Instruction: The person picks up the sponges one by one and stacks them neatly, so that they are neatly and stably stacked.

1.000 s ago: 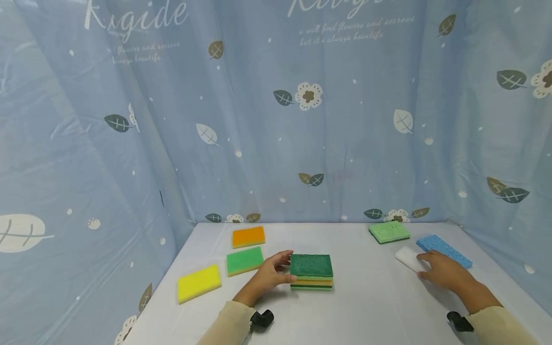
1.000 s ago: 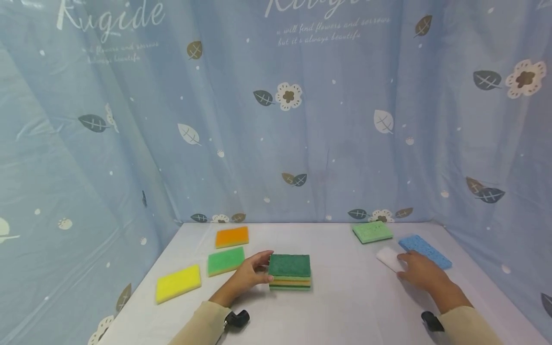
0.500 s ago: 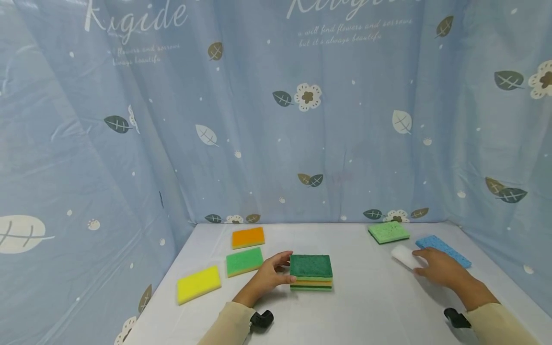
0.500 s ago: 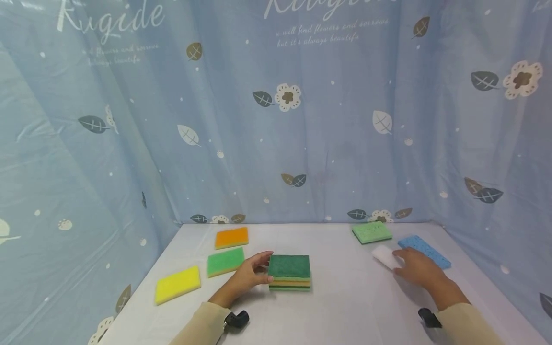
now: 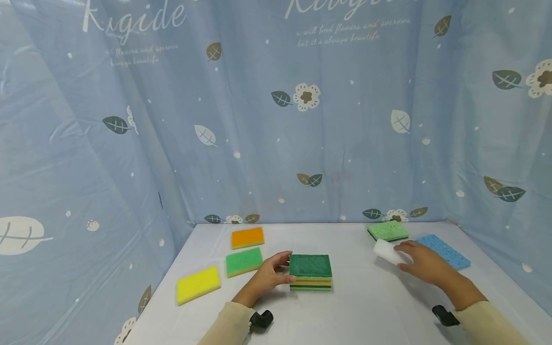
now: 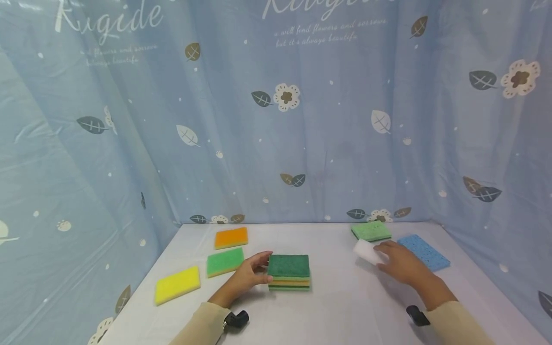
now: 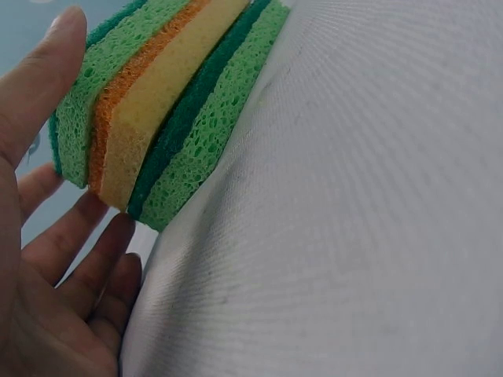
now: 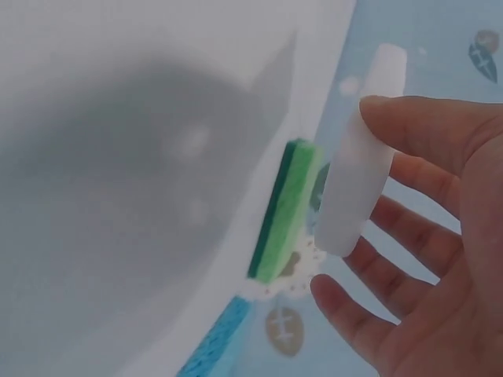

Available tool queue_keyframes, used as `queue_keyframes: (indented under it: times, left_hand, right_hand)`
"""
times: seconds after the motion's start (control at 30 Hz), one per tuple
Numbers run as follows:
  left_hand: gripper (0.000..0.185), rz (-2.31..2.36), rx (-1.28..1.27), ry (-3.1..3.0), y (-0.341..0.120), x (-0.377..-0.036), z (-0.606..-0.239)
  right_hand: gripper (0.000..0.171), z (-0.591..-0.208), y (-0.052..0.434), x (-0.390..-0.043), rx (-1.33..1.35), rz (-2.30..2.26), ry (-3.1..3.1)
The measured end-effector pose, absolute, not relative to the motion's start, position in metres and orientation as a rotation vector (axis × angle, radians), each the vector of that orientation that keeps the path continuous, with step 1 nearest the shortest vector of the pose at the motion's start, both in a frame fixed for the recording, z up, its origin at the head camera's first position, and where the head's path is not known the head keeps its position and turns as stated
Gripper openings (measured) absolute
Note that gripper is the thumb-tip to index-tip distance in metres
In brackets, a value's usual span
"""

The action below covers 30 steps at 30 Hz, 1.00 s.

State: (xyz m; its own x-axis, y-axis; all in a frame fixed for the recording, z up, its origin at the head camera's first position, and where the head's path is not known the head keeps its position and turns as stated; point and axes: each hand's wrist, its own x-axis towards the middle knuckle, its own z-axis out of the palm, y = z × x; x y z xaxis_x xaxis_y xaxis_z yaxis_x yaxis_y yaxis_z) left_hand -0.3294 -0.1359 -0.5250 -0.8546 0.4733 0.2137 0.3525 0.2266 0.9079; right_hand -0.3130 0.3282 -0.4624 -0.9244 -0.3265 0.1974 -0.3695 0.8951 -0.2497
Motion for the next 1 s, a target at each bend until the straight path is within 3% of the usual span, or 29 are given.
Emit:
queue_keyframes:
  times: [1.0]
  left_hand:
    - [0.072, 1.72, 0.793, 2.356, -0.133, -0.321, -0.514]
  right_hand:
    - [0.043, -0.448, 0.276, -0.313, 0.779, 0.466, -2.792]
